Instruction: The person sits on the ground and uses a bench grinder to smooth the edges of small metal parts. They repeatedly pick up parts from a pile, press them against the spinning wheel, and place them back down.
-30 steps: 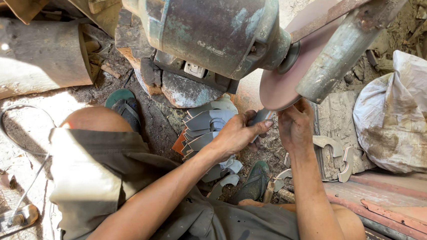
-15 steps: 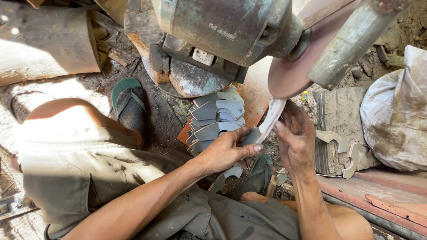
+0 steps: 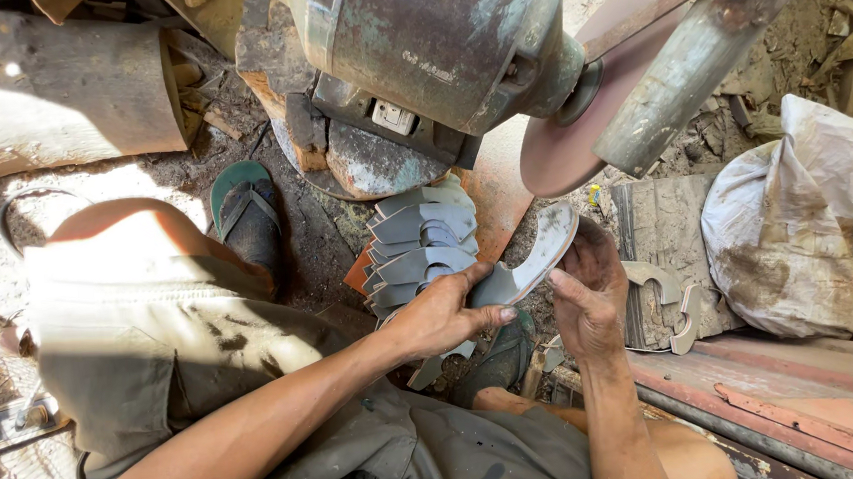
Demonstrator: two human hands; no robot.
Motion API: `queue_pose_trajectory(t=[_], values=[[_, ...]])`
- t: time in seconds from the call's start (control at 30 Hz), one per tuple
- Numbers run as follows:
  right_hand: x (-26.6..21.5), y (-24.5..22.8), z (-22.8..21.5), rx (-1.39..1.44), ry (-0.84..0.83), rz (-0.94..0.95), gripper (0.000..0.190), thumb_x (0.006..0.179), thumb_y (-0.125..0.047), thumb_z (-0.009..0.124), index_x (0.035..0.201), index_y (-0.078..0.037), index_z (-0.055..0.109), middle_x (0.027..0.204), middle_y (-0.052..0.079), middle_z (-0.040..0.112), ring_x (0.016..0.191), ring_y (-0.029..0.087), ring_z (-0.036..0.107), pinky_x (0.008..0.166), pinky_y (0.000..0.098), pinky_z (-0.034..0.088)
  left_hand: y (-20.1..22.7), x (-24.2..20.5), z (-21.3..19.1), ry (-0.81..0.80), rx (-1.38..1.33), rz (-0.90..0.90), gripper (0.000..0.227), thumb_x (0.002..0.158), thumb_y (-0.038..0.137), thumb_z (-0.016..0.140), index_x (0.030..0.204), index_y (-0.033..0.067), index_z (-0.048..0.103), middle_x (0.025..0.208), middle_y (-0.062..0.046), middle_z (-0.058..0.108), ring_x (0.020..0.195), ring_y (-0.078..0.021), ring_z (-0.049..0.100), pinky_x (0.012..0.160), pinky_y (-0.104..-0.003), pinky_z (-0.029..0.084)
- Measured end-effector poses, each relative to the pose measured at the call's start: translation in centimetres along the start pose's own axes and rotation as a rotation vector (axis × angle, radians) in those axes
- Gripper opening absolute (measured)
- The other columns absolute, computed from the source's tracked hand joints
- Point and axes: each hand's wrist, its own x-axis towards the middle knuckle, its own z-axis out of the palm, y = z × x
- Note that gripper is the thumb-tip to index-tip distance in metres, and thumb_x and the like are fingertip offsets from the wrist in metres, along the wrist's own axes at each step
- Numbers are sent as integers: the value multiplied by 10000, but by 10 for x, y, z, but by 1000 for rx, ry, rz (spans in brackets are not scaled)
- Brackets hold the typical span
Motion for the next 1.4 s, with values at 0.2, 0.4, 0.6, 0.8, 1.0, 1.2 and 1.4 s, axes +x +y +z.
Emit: queue_pose_trajectory(t=[0.2, 0.4, 0.6, 0.8, 1.0, 1.2, 1.4], values=[[28, -8, 9, -101, -5, -11, 719, 833, 17, 731, 1478, 91, 423, 1455, 213, 526, 1410, 276, 500, 1256, 414, 373, 8, 23, -2, -37, -200, -139, 947, 855, 407, 734, 1550, -61, 294, 1123, -207, 723, 726, -158, 664, 644, -305, 570], [32, -12, 18, -303, -27, -8, 699, 835, -71, 761, 1438, 133, 474, 1406, 269, 586, 1324, 306, 581, 1203, 441, 451, -6, 23, -4, -64, -263, -172, 931, 885, 362, 715, 1557, -79, 247, 1234, -230, 673, 868, -207, 694, 694, -300, 608], [-5, -10, 24, -329, -93, -18, 677, 853, -86, 767, 1422, 98, 450, 1417, 213, 568, 1340, 282, 560, 1198, 422, 433, -25, -7, -5, -93, -257, -149, 928, 855, 315, 760, 1538, -76, 270, 1402, -221, 571, 1084, -234, 676, 802, -365, 607], [-9, -18, 2, -401, 162, 135, 510, 912, -26, 694, 1377, 93, 522, 1226, 171, 674, 1087, 211, 656, 979, 345, 533, -16, 1, -8, 72, 202, 55, 777, 871, 381, 793, 1427, -73, 496, 1281, -266, 670, 1132, -275, 673, 997, -383, 531], [-1, -20, -25, -199, 192, 50, 476, 919, 55, 679, 1369, 94, 529, 1210, 133, 676, 1060, 155, 651, 966, 276, 544, 13, 23, -12, 47, -235, -219, 557, 988, 403, 586, 1360, -10, 632, 1170, -153, 734, 902, -195, 696, 775, -338, 556], [10, -26, -24, -122, 150, -12, 495, 928, -17, 723, 1374, 57, 521, 1226, 136, 688, 1114, 190, 664, 976, 340, 570, 28, 29, -18, -351, -610, -368, 593, 950, 363, 648, 1347, -60, 522, 1052, -160, 748, 817, -152, 705, 774, -280, 592], [35, -27, -3, -125, 16, -1, 545, 925, -46, 745, 1427, 7, 538, 1239, 117, 676, 1145, 184, 636, 1051, 353, 542, 17, 56, 0, -89, -249, -68, 897, 814, 413, 827, 1407, -148, 456, 1245, -255, 644, 1099, -268, 673, 959, -366, 535]])
